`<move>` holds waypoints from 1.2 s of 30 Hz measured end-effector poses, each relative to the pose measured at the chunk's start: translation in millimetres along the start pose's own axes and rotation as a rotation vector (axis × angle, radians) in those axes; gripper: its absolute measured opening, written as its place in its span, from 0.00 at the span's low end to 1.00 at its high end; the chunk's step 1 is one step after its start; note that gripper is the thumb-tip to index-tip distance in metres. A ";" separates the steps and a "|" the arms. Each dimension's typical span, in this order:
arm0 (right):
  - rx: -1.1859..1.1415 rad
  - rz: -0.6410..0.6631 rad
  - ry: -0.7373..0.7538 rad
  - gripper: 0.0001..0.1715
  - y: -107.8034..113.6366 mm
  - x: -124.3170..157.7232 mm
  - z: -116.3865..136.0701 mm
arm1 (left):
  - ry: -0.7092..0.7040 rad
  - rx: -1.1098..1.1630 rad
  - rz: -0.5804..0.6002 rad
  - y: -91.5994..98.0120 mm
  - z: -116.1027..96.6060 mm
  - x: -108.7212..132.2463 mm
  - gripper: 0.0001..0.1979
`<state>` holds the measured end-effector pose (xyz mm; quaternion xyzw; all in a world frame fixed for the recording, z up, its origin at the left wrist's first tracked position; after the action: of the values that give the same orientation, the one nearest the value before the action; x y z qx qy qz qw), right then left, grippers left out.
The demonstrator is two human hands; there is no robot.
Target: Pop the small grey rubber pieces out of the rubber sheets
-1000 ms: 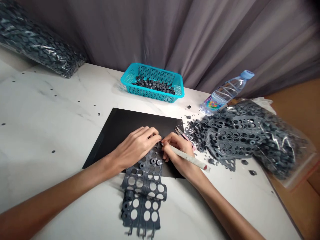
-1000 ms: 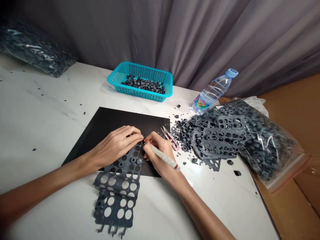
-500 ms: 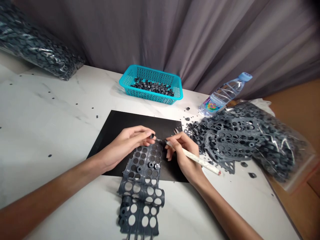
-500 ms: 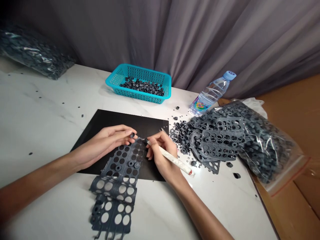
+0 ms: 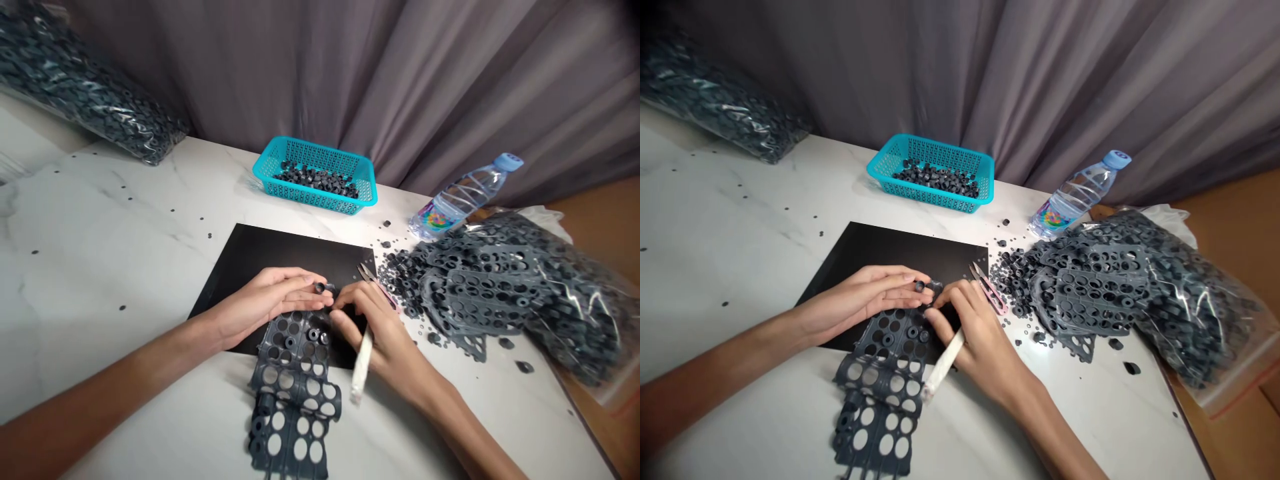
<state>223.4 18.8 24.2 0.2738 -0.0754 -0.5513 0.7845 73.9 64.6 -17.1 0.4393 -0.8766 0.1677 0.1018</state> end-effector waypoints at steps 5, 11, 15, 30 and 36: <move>0.028 0.062 -0.002 0.09 -4.4 1.7 1.3 | -0.028 0.004 0.013 -1.6 -2.8 1.6 0.15; 0.059 0.187 -0.037 0.14 -15.3 3.5 1.2 | -0.055 -0.043 0.031 -5.6 -8.5 0.7 0.13; 0.075 0.223 -0.059 0.08 -18.3 5.1 1.4 | -0.081 -0.046 0.046 -6.1 -11.4 0.0 0.14; -0.252 -0.069 -0.137 0.06 44.6 8.7 -10.2 | -0.150 -0.069 0.097 2.1 -34.6 7.5 0.13; -0.228 -0.591 0.054 0.11 116.6 24.6 -10.3 | -0.195 -0.093 0.121 -0.7 -41.8 12.9 0.12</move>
<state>333.1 28.3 70.9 0.2089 0.0906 -0.7528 0.6177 68.1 70.7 25.8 0.3949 -0.9140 0.0894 0.0259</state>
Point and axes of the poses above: each hand's wrist, its own x-axis away from the middle knuckle, its own y-axis out of the back of the hand, z = x × y, the point moved 8 cm from there along -x, towards the middle knuckle, and after that the axes turned 14 degrees about -x, right-handed, at the moved point
